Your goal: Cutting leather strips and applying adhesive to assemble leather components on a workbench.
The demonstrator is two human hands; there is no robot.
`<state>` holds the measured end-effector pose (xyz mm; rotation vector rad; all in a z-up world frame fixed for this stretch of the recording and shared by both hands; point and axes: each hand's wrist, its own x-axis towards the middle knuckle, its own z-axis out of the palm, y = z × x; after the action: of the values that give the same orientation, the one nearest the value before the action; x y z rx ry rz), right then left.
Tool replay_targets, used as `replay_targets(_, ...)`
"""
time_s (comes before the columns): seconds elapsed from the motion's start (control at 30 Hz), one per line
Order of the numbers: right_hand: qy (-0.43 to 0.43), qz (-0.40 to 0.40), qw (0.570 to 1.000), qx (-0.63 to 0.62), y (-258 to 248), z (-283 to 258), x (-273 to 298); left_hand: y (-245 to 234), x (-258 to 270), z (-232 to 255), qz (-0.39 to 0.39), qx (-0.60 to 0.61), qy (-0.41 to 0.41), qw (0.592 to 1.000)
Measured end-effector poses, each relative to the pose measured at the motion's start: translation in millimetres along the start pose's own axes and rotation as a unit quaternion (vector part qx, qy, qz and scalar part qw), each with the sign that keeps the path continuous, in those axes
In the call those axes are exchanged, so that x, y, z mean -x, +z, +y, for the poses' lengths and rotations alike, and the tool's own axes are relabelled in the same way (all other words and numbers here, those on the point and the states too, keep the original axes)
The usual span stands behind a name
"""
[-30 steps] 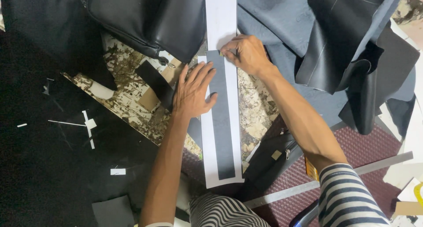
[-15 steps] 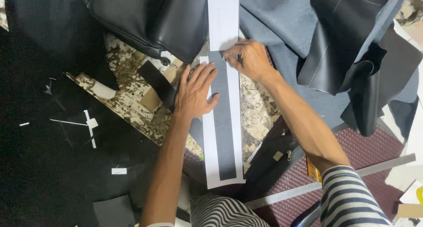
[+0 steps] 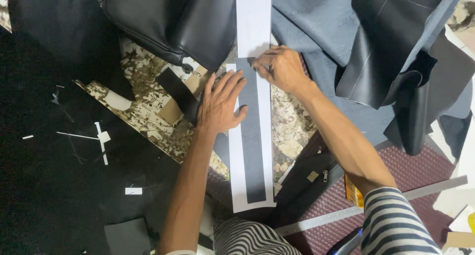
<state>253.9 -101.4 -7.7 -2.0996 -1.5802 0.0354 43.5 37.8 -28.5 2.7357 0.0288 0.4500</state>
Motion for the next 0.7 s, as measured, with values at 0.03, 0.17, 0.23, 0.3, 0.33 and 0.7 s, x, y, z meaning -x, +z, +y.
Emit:
replay_targets(0.03,-0.007,0.008,1.000,-0.004,1.9,3.9,-2.4,-1.2,-0.5,0.2,-0.001,0.003,-0.001,1.000)
replay_targets(0.17,-0.001,0.026,1.000,-0.015,8.5,19.3,-12.4,-0.6,-1.0,0.7,0.003,0.010,-0.006,1.000)
replay_targets(0.23,-0.025,0.036,0.999,-0.016,-1.9,11.2,-17.2,-7.3,-1.9,-0.7,-0.001,-0.004,0.009,1.000)
replay_targets(0.3,-0.048,0.046,0.998,-0.017,-7.1,8.4,-18.1,-10.0,-2.4,-1.4,-0.007,-0.017,0.024,1.000)
replay_targets(0.33,-0.049,0.050,0.997,-0.018,-6.9,9.3,-16.8,-9.6,-2.1,-1.6,-0.007,-0.014,0.024,1.000)
replay_targets(0.7,-0.036,0.020,0.999,-0.007,1.1,15.7,-12.4,-6.8,-2.0,-0.3,-0.013,-0.014,0.017,1.000)
